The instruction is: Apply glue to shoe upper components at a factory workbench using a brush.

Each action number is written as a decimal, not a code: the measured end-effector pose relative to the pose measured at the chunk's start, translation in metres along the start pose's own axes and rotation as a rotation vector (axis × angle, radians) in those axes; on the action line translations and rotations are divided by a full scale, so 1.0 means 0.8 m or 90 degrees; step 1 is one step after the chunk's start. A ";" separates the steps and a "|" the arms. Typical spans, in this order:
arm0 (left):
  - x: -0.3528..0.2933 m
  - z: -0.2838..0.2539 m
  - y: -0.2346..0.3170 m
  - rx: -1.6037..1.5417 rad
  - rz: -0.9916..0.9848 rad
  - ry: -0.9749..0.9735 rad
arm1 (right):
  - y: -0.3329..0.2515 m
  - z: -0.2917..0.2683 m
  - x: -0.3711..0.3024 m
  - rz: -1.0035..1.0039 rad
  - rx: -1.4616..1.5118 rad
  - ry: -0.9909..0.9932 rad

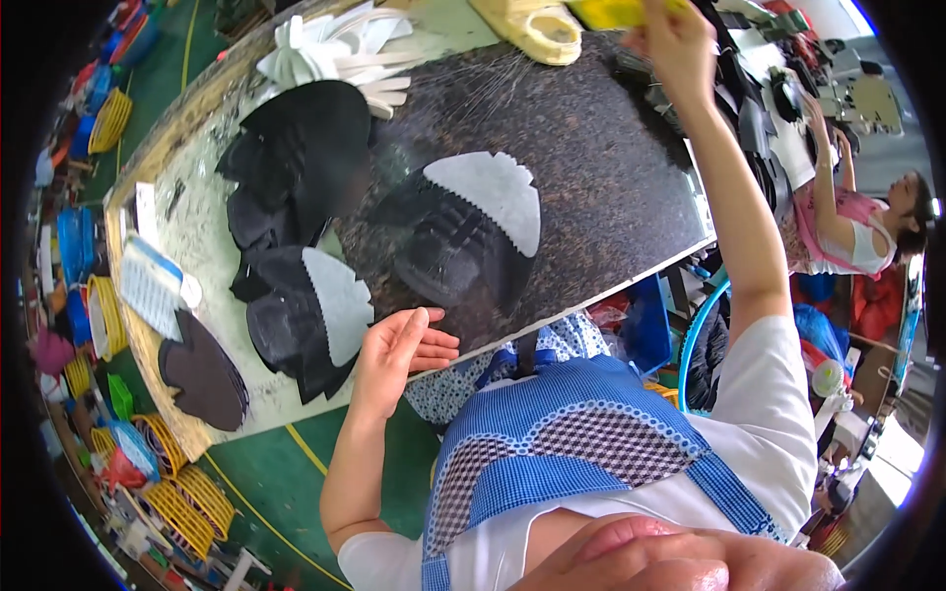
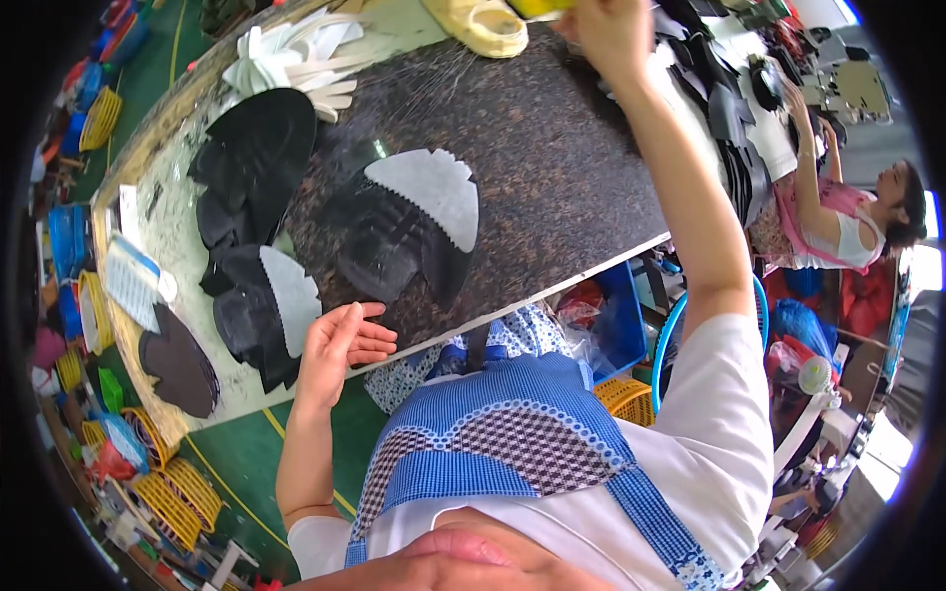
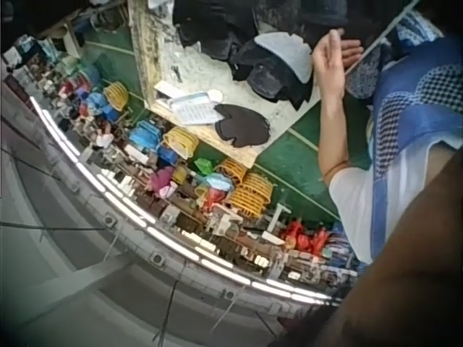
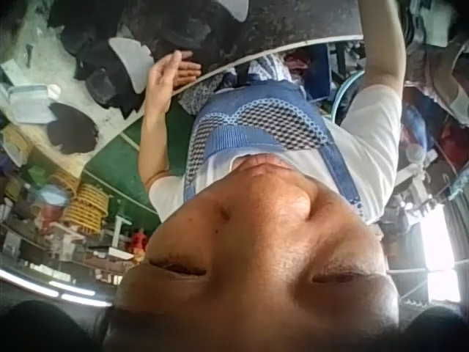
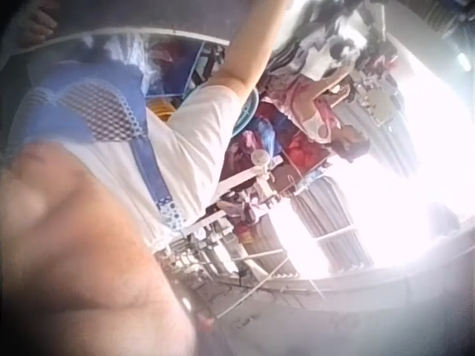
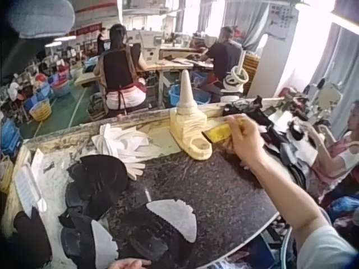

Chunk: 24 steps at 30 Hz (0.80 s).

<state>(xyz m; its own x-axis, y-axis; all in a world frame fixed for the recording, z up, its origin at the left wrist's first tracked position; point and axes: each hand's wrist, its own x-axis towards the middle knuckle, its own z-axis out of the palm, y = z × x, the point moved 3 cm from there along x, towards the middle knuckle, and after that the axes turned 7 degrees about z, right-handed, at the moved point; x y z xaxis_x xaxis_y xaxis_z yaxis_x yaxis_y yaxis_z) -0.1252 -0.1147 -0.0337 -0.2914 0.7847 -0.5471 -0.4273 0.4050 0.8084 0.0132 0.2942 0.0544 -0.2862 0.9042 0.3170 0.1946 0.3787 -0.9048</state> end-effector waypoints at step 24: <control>0.065 0.072 0.121 0.375 0.384 -0.120 | 0.063 -0.124 -0.104 0.386 0.502 -0.413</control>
<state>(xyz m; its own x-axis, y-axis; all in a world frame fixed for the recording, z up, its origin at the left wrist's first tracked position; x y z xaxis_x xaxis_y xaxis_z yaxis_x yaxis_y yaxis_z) -0.1324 -0.0077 0.0289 -0.1571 0.9875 0.0153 0.2840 0.0303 0.9583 0.1400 0.2575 0.0104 -0.8127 0.5390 -0.2214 -0.1043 -0.5084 -0.8548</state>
